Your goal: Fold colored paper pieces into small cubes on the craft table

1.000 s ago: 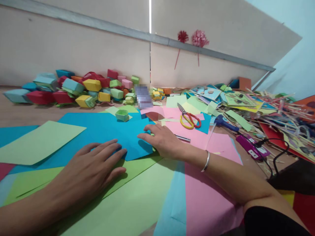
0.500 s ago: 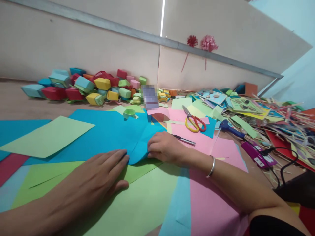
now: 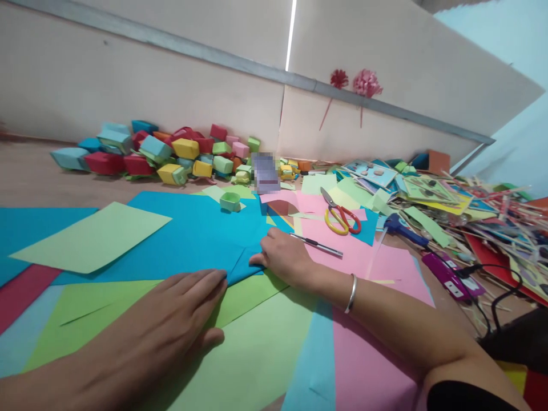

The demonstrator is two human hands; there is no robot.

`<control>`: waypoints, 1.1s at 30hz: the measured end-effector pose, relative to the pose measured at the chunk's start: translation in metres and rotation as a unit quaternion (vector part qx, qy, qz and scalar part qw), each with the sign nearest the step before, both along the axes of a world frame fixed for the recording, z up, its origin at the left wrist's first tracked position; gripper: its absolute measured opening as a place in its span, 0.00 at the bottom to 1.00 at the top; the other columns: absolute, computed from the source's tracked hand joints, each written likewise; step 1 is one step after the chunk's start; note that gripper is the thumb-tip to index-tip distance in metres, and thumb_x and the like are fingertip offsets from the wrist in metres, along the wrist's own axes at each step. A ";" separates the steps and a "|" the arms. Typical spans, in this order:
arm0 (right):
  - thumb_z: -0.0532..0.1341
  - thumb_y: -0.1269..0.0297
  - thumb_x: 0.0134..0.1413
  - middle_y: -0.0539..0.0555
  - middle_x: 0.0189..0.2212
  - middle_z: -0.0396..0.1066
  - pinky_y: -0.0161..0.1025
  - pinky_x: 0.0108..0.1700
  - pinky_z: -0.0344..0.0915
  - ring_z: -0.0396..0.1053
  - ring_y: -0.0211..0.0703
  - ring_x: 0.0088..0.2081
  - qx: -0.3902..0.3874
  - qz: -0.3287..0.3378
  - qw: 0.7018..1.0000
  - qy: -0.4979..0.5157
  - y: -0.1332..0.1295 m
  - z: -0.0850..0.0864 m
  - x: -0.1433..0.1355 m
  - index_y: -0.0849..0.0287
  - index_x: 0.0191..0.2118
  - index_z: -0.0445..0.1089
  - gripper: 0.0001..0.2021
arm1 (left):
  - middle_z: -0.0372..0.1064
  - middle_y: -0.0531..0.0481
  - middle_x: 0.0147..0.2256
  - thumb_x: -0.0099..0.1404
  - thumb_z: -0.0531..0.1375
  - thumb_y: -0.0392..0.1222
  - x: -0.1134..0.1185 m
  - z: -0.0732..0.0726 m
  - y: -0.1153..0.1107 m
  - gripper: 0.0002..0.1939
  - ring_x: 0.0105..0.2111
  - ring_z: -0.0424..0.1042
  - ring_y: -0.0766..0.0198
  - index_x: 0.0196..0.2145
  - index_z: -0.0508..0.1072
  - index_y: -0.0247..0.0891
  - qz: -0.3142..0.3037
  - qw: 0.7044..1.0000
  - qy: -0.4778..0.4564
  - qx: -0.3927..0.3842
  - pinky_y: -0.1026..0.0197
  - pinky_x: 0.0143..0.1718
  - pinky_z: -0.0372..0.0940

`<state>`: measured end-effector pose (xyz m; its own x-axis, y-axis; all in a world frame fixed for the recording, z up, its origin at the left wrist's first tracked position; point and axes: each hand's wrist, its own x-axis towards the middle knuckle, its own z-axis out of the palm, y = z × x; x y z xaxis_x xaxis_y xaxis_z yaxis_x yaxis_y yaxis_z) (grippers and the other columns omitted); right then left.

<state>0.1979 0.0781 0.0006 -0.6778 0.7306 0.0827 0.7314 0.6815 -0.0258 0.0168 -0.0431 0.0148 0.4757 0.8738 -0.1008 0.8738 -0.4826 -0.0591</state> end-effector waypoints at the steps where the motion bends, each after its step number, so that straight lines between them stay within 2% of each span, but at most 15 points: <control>1: 0.65 0.49 0.58 0.54 0.33 0.68 0.37 0.28 0.49 0.63 0.40 0.30 0.001 -0.004 1.000 -0.016 0.000 0.001 -0.002 0.61 0.30 0.71 0.18 | 0.74 0.28 0.52 0.61 0.66 0.41 0.000 0.000 0.000 0.21 0.50 0.74 0.38 0.50 0.78 0.28 0.000 1.000 -0.007 0.000 0.43 0.46 0.71; 4: 0.63 0.48 0.60 0.56 0.34 0.69 0.38 0.28 0.48 0.65 0.41 0.32 0.005 -0.005 0.999 -0.043 -0.002 0.004 -0.005 0.61 0.33 0.73 0.19 | 0.74 0.29 0.52 0.61 0.67 0.41 0.000 -0.001 0.002 0.21 0.50 0.74 0.38 0.50 0.78 0.28 0.001 1.000 -0.020 -0.003 0.42 0.48 0.70; 9: 0.62 0.47 0.61 0.57 0.35 0.70 0.38 0.28 0.50 0.67 0.43 0.34 0.003 0.008 0.999 -0.051 -0.002 0.004 -0.004 0.61 0.34 0.73 0.19 | 0.76 0.33 0.48 0.61 0.66 0.40 0.000 0.000 0.004 0.16 0.46 0.75 0.41 0.46 0.79 0.32 0.021 0.999 -0.028 -0.021 0.44 0.44 0.70; 13: 0.63 0.47 0.60 0.57 0.36 0.70 0.38 0.27 0.51 0.66 0.42 0.33 -0.007 0.002 0.999 -0.047 0.001 0.003 -0.004 0.61 0.35 0.74 0.19 | 0.78 0.38 0.41 0.65 0.62 0.41 -0.004 0.004 0.007 0.09 0.39 0.76 0.45 0.39 0.79 0.34 0.024 0.998 -0.055 -0.019 0.48 0.38 0.69; 16: 0.61 0.45 0.61 0.56 0.36 0.71 0.38 0.28 0.53 0.67 0.43 0.34 -0.011 0.003 0.999 -0.047 0.002 0.002 -0.004 0.61 0.35 0.74 0.20 | 0.75 0.45 0.32 0.69 0.57 0.40 -0.008 0.003 0.012 0.10 0.32 0.74 0.52 0.32 0.76 0.36 0.018 0.996 -0.086 0.016 0.54 0.31 0.64; 19: 0.60 0.45 0.63 0.57 0.38 0.71 0.37 0.30 0.55 0.69 0.44 0.37 -0.020 0.001 0.998 -0.063 0.001 0.003 -0.005 0.61 0.37 0.74 0.21 | 0.73 0.47 0.32 0.69 0.57 0.39 -0.009 0.001 0.017 0.08 0.31 0.72 0.54 0.37 0.76 0.37 0.005 0.996 -0.080 0.032 0.57 0.28 0.59; 23: 0.59 0.45 0.63 0.58 0.41 0.71 0.38 0.31 0.57 0.70 0.46 0.38 -0.031 -0.016 0.996 -0.077 0.000 0.006 -0.006 0.61 0.42 0.74 0.21 | 0.74 0.45 0.34 0.68 0.61 0.42 -0.007 -0.002 0.020 0.11 0.34 0.72 0.51 0.46 0.78 0.38 -0.046 0.998 -0.009 0.041 0.56 0.28 0.59; 29: 0.57 0.47 0.66 0.57 0.42 0.71 0.38 0.29 0.54 0.69 0.46 0.37 -0.029 -0.015 0.998 -0.058 -0.001 0.004 -0.006 0.60 0.42 0.73 0.19 | 0.73 0.44 0.33 0.64 0.66 0.48 -0.009 -0.011 0.019 0.21 0.35 0.72 0.49 0.49 0.77 0.31 -0.086 0.992 0.023 0.088 0.54 0.29 0.60; 33: 0.61 0.48 0.63 0.57 0.43 0.69 0.37 0.30 0.52 0.67 0.44 0.37 -0.053 -0.030 0.998 -0.025 -0.004 0.007 -0.005 0.60 0.42 0.71 0.18 | 0.73 0.44 0.33 0.64 0.66 0.49 -0.008 -0.011 0.019 0.20 0.34 0.71 0.51 0.48 0.78 0.32 -0.088 0.992 0.025 0.092 0.54 0.29 0.59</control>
